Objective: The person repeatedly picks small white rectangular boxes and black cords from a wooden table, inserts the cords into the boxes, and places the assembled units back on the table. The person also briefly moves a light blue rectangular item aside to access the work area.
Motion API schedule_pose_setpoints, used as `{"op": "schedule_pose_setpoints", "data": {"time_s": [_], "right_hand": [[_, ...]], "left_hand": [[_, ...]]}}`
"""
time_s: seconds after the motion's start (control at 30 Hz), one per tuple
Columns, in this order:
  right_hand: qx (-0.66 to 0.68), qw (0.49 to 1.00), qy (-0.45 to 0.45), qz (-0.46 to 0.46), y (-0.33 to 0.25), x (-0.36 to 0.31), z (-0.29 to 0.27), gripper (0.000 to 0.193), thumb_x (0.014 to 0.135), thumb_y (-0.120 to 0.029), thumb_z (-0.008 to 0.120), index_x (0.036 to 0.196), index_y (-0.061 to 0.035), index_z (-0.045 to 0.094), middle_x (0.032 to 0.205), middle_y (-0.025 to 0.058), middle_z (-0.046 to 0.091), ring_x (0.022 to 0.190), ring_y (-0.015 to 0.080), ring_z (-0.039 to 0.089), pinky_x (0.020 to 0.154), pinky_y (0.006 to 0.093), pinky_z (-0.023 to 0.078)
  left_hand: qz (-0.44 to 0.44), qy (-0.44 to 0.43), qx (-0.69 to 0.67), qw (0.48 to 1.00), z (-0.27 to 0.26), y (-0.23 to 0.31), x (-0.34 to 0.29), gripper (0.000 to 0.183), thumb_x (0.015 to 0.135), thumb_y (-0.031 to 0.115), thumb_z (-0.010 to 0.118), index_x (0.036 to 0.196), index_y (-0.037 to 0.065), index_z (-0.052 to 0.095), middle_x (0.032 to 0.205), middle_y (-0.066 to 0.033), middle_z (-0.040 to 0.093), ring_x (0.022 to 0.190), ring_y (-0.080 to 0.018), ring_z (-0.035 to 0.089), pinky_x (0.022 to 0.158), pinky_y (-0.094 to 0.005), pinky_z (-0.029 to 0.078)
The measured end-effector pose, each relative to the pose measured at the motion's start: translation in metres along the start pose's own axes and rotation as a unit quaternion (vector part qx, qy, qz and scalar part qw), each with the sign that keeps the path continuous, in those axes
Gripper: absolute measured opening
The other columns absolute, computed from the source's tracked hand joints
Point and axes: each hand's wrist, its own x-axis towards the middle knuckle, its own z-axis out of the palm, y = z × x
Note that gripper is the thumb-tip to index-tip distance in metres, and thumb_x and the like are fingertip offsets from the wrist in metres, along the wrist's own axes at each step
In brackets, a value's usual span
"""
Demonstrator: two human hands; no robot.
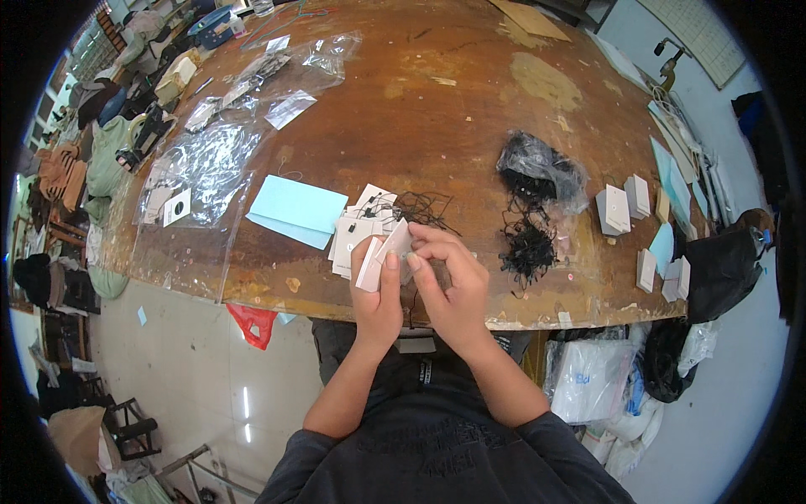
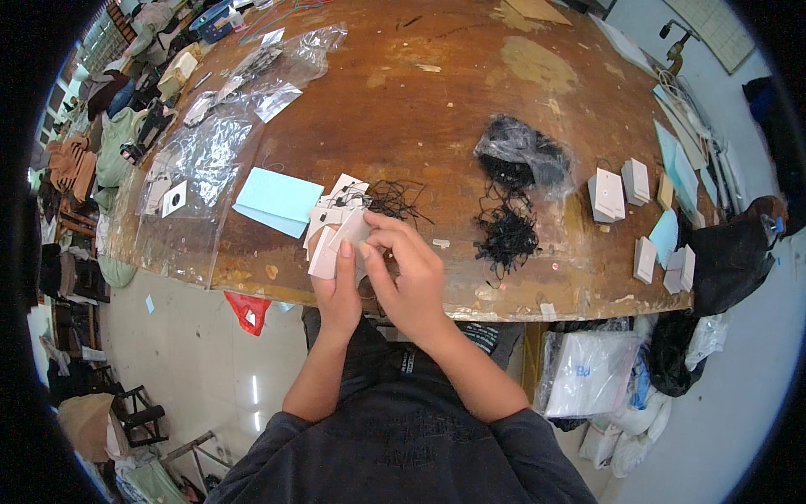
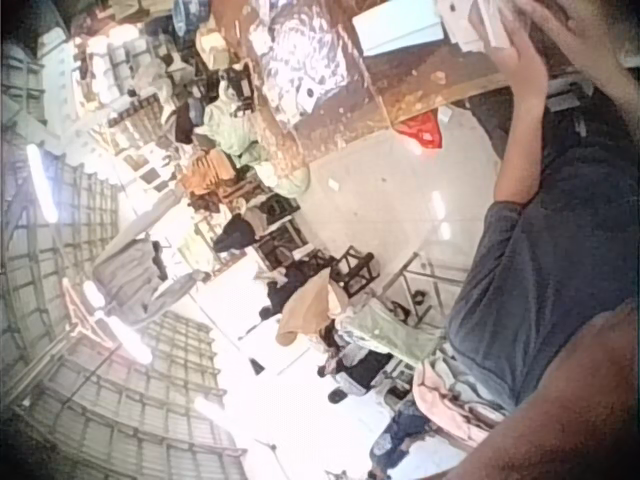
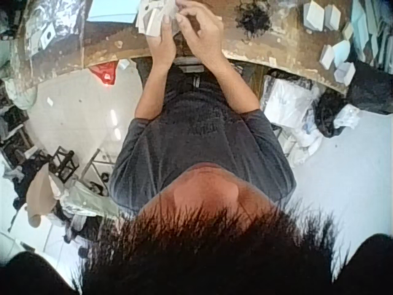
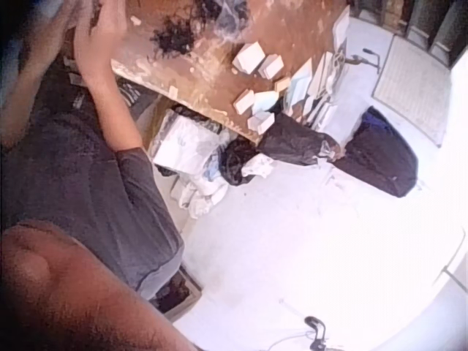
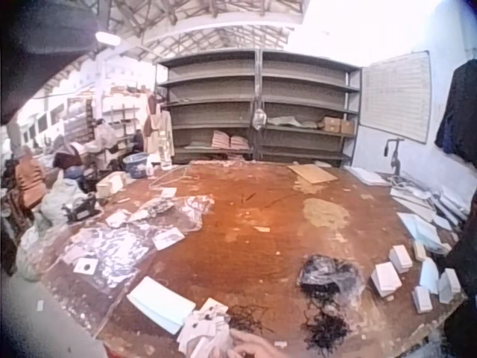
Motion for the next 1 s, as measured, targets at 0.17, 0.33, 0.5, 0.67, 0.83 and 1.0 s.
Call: {"op": "schedule_pose_setpoints", "data": {"time_s": [0.17, 0.33, 0.5, 0.67, 0.83, 1.0], "right_hand": [[0.110, 0.990, 0.000, 0.092, 0.003, -0.004, 0.001, 0.005, 0.088, 0.000, 0.063, 0.091, 0.0029, 0.060, 0.112, 0.0149, 0.064, 0.092, 0.0139, 0.061, 0.080, 0.0263, 0.049], [0.107, 0.989, -0.021, 0.102, 0.005, -0.006, 0.000, 0.004, 0.088, 0.001, 0.062, 0.091, 0.0029, 0.059, 0.114, 0.0153, 0.063, 0.095, 0.0139, 0.059, 0.082, 0.0270, 0.048], [0.098, 0.992, -0.011, 0.082, 0.004, -0.007, 0.002, 0.006, 0.087, 0.000, 0.063, 0.092, 0.0027, 0.060, 0.116, 0.0159, 0.063, 0.100, 0.0176, 0.060, 0.086, 0.0305, 0.047], [0.092, 0.993, -0.020, 0.075, 0.002, -0.008, 0.002, 0.007, 0.086, -0.001, 0.064, 0.091, 0.0020, 0.061, 0.116, 0.0170, 0.063, 0.101, 0.0204, 0.060, 0.089, 0.0328, 0.047], [0.088, 0.996, -0.011, 0.028, 0.003, -0.008, 0.004, 0.007, 0.084, -0.005, 0.067, 0.087, -0.0006, 0.063, 0.111, 0.0109, 0.061, 0.086, 0.0133, 0.060, 0.067, 0.0240, 0.048], [0.056, 0.996, 0.026, 0.057, 0.010, -0.001, 0.005, 0.008, 0.085, -0.004, 0.066, 0.088, 0.0016, 0.062, 0.099, 0.0069, 0.053, 0.069, 0.0093, 0.050, 0.057, 0.0225, 0.041]], "left_hand": [[-0.006, -0.055, -0.059, 0.997, -0.001, -0.008, -0.003, 0.034, 0.103, 0.016, 0.039, 0.132, -0.001, 0.043, 0.127, -0.0133, 0.049, 0.116, -0.0191, 0.048, 0.100, -0.0336, 0.038], [-0.023, -0.031, -0.038, 0.999, -0.001, -0.009, -0.003, 0.036, 0.103, 0.016, 0.036, 0.133, -0.002, 0.042, 0.130, -0.0133, 0.047, 0.120, -0.0210, 0.045, 0.103, -0.0346, 0.036], [-0.014, -0.033, -0.035, 0.999, 0.002, -0.008, -0.002, 0.038, 0.104, 0.018, 0.035, 0.135, -0.002, 0.040, 0.131, -0.0150, 0.047, 0.120, -0.0223, 0.046, 0.103, -0.0362, 0.036], [-0.001, -0.017, -0.021, 1.000, 0.006, -0.011, -0.005, 0.041, 0.104, 0.022, 0.034, 0.137, -0.003, 0.038, 0.131, -0.0164, 0.046, 0.119, -0.0228, 0.047, 0.102, -0.0364, 0.037], [0.021, 0.023, -0.059, 0.998, 0.010, -0.009, -0.004, 0.040, 0.103, 0.024, 0.040, 0.132, -0.003, 0.042, 0.122, -0.0141, 0.052, 0.111, -0.0198, 0.051, 0.095, -0.0333, 0.041], [-0.045, 0.079, -0.003, 0.996, 0.005, 0.003, 0.000, 0.023, 0.096, 0.016, 0.059, 0.110, -0.002, 0.058, 0.099, -0.0065, 0.062, 0.091, -0.0121, 0.057, 0.080, -0.0267, 0.046]]}}
